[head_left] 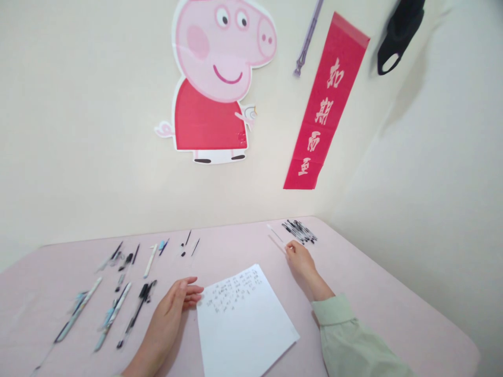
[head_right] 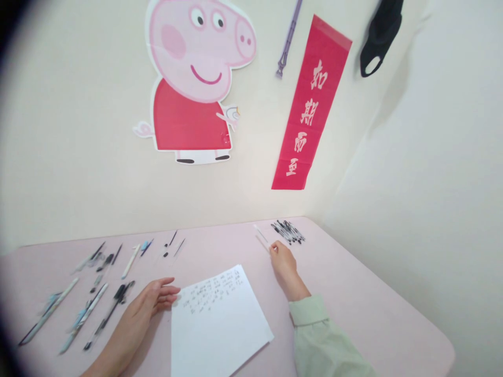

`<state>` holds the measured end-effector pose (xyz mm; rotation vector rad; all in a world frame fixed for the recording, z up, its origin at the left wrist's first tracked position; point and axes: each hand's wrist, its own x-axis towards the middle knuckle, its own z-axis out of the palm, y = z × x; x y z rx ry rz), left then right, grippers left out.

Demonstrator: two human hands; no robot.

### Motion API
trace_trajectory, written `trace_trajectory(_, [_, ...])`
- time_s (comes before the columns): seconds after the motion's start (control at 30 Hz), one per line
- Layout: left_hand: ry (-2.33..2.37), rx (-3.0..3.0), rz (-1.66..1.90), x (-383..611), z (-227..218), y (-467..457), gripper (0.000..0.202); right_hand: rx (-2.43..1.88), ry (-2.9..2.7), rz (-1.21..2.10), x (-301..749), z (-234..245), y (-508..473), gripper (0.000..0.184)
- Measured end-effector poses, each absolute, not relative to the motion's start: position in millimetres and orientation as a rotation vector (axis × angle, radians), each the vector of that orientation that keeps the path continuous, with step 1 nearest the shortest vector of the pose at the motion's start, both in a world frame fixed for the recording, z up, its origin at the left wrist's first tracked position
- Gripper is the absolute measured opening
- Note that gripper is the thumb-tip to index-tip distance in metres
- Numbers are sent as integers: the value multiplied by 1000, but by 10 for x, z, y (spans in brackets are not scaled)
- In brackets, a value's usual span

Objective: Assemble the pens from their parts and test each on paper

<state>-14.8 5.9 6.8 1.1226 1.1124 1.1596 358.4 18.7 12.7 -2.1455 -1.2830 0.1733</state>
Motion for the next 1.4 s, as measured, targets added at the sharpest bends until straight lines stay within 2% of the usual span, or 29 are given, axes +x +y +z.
trace_trajectory(0.13, [1114,1153,1160,-138,64,55,63,-2252,-1087,52,4038,50,141,23])
trace_trajectory(0.37, [1127,1207,1158,-133,21,83,64,-2207,-970,-90,4357,-185,292,47])
trace_trajectory(0.57, [1138,1281,1096,-133,-5,90,57,-2122,-1053,-72,4366,-367,296,39])
trace_trajectory(0.9, [1114,1626,951,-75,46,-39,30,-2033,-1266,56,4303,-329,301,27])
trace_trajectory(1.03, [1119,1682,937,-88,66,-50,29,-1903,-1555,155,3808,-153,399,27])
trace_trajectory(1.27, [1118,1687,934,-85,74,-49,27,-1595,-2193,404,2223,251,553,25])
trace_trajectory(1.4, [1107,1705,946,-86,35,-31,28,-1528,-2383,404,1487,348,666,34])
